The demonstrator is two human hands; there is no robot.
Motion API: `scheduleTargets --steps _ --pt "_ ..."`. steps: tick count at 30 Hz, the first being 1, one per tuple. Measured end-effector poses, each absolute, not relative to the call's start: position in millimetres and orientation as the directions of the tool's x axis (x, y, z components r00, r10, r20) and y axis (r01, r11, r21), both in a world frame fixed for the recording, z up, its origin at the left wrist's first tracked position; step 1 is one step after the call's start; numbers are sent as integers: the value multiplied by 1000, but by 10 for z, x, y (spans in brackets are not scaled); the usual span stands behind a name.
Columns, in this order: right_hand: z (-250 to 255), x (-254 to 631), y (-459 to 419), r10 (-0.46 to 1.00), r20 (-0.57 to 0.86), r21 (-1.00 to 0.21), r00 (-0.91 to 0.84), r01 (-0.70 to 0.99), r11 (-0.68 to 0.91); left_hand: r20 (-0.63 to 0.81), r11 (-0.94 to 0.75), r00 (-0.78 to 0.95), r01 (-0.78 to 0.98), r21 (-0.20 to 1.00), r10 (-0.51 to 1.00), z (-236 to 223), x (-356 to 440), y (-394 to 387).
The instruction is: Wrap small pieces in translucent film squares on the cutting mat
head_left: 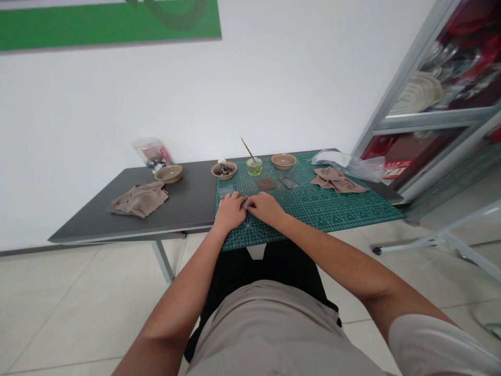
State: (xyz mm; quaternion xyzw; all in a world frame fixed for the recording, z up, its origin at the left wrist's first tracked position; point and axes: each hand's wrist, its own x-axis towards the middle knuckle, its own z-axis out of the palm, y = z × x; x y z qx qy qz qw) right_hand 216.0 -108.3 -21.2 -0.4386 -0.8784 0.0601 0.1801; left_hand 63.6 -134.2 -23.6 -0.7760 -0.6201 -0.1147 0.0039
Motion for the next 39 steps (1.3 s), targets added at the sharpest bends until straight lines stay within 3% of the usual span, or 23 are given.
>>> scheduleTargets --steps 14,21,33,39 --pt "-224 2327 -932 809 247 -223 -533 782 582 170 -214 188 966 146 967 -239 642 -1334" --pt "-223 2114 -1055 753 263 -264 -604 705 658 182 -229 203 964 136 962 -221 648 -1352" --pt "-183 2318 -909 813 221 -247 -540 775 582 179 -229 202 963 140 963 -250 642 -1338" --pt "-180 2111 -928 772 218 -274 -597 722 636 196 -221 187 960 171 963 -244 639 -1322"
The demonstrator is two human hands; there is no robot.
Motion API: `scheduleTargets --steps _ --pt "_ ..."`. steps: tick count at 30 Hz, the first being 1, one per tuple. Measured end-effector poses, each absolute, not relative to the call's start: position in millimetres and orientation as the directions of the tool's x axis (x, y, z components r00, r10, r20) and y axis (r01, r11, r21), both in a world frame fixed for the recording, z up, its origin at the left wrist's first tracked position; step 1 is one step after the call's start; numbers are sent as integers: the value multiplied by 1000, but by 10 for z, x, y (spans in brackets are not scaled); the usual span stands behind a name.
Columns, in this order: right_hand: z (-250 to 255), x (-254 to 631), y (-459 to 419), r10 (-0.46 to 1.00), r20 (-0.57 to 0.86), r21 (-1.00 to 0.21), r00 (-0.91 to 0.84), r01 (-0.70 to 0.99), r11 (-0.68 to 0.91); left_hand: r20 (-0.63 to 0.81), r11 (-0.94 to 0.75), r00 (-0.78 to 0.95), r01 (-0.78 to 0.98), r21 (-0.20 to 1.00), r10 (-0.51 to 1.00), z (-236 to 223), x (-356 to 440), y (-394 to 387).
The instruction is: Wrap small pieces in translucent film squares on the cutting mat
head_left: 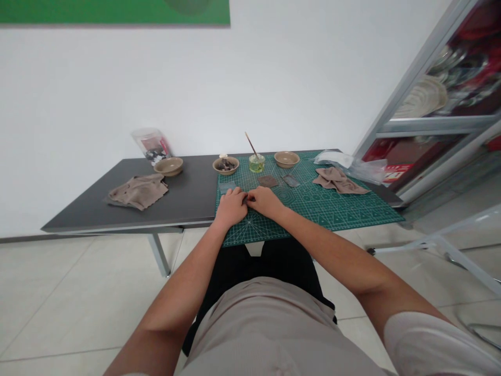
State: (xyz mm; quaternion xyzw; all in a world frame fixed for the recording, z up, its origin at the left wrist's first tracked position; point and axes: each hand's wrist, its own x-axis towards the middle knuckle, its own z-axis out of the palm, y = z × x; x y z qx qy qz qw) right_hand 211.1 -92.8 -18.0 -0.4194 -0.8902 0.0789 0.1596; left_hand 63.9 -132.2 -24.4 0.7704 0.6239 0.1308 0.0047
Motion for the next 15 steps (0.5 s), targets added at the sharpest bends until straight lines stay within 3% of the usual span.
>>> scheduleTargets --steps 10,15 --pt "-139 2321 -964 788 213 -299 -578 729 616 236 -258 212 948 185 948 -291 632 -1332" --pt "-147 2158 -848 790 218 -269 -574 742 614 270 -238 155 919 313 950 -270 625 -1330"
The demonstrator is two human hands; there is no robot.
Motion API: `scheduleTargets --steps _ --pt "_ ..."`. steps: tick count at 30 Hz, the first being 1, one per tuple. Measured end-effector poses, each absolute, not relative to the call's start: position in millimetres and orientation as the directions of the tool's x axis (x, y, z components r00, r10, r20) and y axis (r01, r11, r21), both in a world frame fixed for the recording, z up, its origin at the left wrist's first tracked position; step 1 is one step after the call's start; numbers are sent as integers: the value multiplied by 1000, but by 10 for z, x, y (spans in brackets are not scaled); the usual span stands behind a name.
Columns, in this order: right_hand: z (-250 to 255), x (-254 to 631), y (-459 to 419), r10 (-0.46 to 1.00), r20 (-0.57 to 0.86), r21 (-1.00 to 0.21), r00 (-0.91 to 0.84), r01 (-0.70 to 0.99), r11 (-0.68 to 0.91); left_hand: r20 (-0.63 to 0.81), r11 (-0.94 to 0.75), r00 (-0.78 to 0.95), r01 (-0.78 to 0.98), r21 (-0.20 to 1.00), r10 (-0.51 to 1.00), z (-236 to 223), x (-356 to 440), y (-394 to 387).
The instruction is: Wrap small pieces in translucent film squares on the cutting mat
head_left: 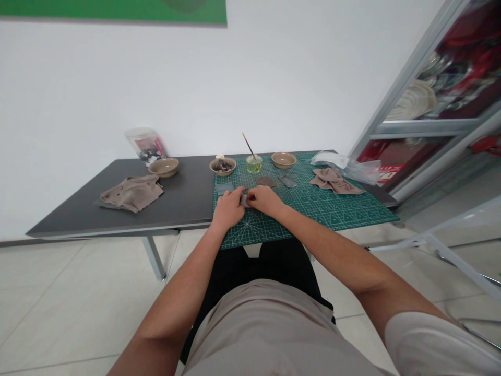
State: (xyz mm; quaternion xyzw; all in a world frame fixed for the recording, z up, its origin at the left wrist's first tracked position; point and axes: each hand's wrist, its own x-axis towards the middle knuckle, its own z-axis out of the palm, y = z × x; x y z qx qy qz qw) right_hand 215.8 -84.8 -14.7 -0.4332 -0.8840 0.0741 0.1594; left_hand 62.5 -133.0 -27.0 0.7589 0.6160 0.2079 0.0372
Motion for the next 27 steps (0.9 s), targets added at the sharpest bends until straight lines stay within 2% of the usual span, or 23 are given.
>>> scheduleTargets --steps 8,16,22,27 --pt "-134 2130 -980 738 209 -274 -642 686 674 253 -198 104 902 383 962 -270 606 -1298" --pt "-143 2293 -850 797 204 -240 -568 761 603 258 -195 101 909 369 961 -255 611 -1296" --pt "-149 2041 -902 747 203 -221 -633 714 664 226 -171 93 920 353 970 -224 615 -1304" --pt "-147 2152 -1022 737 198 -274 -646 686 675 251 -190 99 908 373 963 -230 620 -1308"
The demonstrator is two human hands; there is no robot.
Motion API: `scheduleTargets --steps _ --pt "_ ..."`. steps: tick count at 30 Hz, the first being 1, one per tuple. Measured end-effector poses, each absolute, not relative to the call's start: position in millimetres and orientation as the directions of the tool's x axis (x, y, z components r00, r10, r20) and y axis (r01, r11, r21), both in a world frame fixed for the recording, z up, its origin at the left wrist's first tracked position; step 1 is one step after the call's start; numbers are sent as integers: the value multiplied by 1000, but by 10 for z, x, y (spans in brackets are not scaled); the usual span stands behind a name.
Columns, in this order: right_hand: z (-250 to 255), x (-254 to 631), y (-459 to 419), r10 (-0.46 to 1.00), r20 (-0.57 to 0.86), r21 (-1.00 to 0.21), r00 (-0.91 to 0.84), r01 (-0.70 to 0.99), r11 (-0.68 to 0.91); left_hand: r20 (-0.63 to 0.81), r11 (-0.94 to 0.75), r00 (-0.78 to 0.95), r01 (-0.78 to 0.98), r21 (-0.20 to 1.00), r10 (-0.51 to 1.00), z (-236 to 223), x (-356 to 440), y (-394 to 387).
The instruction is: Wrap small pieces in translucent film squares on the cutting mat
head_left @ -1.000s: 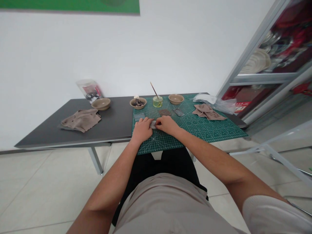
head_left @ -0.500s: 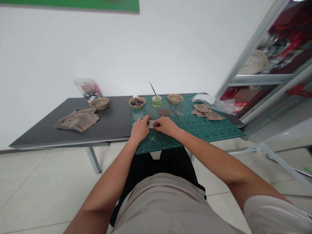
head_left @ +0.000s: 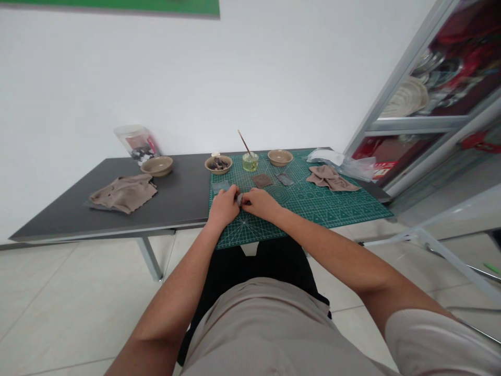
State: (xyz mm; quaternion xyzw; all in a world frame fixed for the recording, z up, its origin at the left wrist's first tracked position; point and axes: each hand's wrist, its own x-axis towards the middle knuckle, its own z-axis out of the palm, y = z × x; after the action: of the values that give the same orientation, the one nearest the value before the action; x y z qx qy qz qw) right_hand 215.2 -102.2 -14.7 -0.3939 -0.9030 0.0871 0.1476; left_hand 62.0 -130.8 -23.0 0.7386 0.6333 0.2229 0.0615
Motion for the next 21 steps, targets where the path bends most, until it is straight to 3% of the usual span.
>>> scheduleTargets --steps 9,21 --pt "-142 2286 -858 789 208 -250 -577 749 614 259 -192 104 920 341 960 -251 618 -1315" --pt "-178 2228 -968 730 233 -317 -643 659 682 252 -183 102 929 322 962 -262 599 -1305"
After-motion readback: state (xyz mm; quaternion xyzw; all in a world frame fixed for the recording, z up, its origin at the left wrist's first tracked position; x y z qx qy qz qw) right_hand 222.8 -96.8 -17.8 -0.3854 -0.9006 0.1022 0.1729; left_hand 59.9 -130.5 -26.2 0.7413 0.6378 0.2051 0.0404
